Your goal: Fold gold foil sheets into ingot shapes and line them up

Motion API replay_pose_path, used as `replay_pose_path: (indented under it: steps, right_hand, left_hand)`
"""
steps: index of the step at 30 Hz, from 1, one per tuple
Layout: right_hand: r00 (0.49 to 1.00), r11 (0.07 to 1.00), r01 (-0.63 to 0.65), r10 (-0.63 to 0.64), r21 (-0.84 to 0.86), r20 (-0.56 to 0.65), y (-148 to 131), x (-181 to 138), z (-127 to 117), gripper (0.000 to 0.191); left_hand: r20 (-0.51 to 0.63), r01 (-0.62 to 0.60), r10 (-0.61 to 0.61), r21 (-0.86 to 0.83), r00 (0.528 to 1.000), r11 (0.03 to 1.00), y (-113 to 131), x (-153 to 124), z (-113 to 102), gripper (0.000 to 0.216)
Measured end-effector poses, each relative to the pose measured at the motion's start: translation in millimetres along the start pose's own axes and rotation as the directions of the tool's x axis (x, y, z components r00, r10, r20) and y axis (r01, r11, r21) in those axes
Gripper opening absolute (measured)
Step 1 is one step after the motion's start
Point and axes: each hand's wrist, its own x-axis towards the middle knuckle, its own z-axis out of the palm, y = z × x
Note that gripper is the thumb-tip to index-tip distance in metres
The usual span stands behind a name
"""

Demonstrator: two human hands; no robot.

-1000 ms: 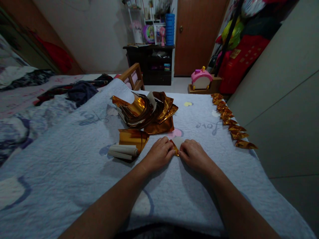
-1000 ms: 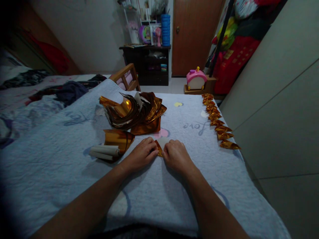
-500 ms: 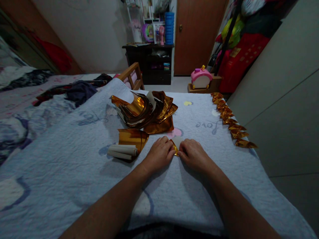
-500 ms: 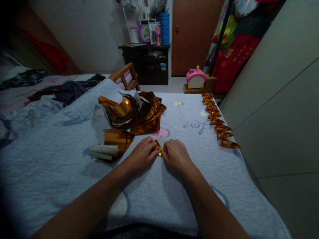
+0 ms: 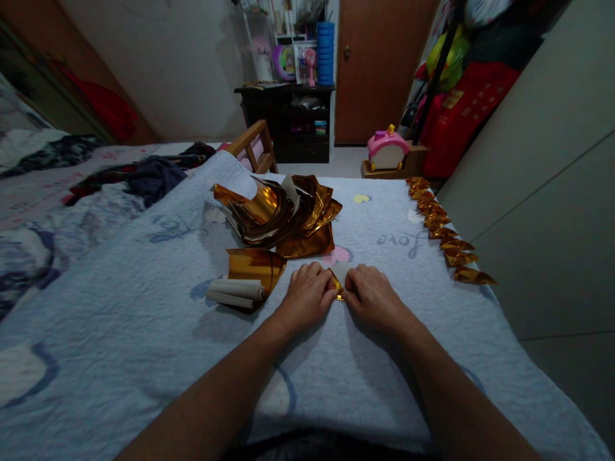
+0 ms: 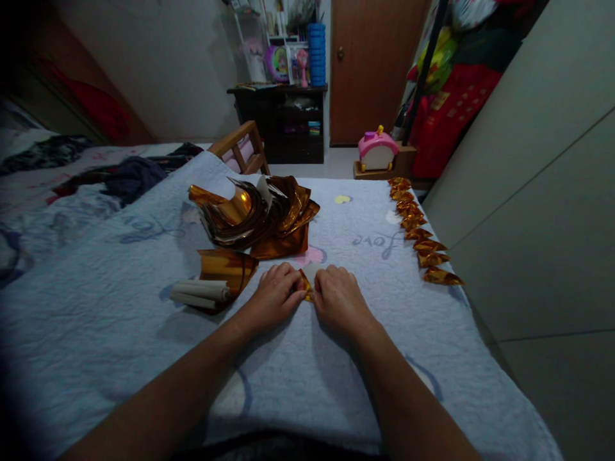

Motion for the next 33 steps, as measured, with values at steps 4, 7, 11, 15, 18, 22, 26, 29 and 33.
replay_pose_path:
  steps: [4,7,11,15,18,22,26,29,33]
  right_hand:
    - [0.997,0.999,-0.011,0.009,-0.034,-0.071,-1,-3,2,0.011]
    - [0.996,0.999,-0.014,0.011,-0.038,-0.087,-1,-4,2,0.014]
    - [0.996,0.999,-0.011,0.007,-0.042,-0.094,-2,-4,3,0.015]
    - [0.996,0.998,-0.015,0.011,-0.059,-0.084,-2,-4,2,0.016]
    - [0.997,0.998,-0.023,0.018,-0.064,-0.072,-4,-4,1,0.015]
    - [0.997,0.998,-0.038,0.034,-0.051,-0.07,-6,-5,2,0.014]
    - [0.992,1.0,-0.006,0.004,-0.011,-0.13,-3,-4,9,0.017]
    - [0.99,0.999,0.027,-0.022,0.037,-0.137,-1,-3,14,0.018]
    - [0.992,0.998,0.034,-0.028,0.047,-0.126,1,-4,17,0.02]
  left_hand:
    - [-0.015,0.058,-0.058,0.025,0.998,0.998,2,-1,0,0.007]
    - [-0.018,0.058,-0.058,0.028,0.998,0.998,2,0,0,0.007]
    - [-0.038,0.065,-0.063,0.045,0.997,0.997,3,2,1,0.014]
    - [-0.081,0.073,-0.069,0.055,0.994,0.996,3,3,4,0.018]
    - [-0.088,0.074,-0.068,0.067,0.994,0.995,4,3,6,0.019]
    - [-0.093,0.082,-0.074,0.078,0.993,0.994,5,3,6,0.018]
    - [-0.095,0.088,-0.081,0.077,0.992,0.993,6,4,5,0.019]
    - [-0.087,0.101,-0.095,0.067,0.992,0.993,7,4,5,0.018]
    - [-0.062,0.092,-0.089,0.06,0.994,0.994,5,4,3,0.018]
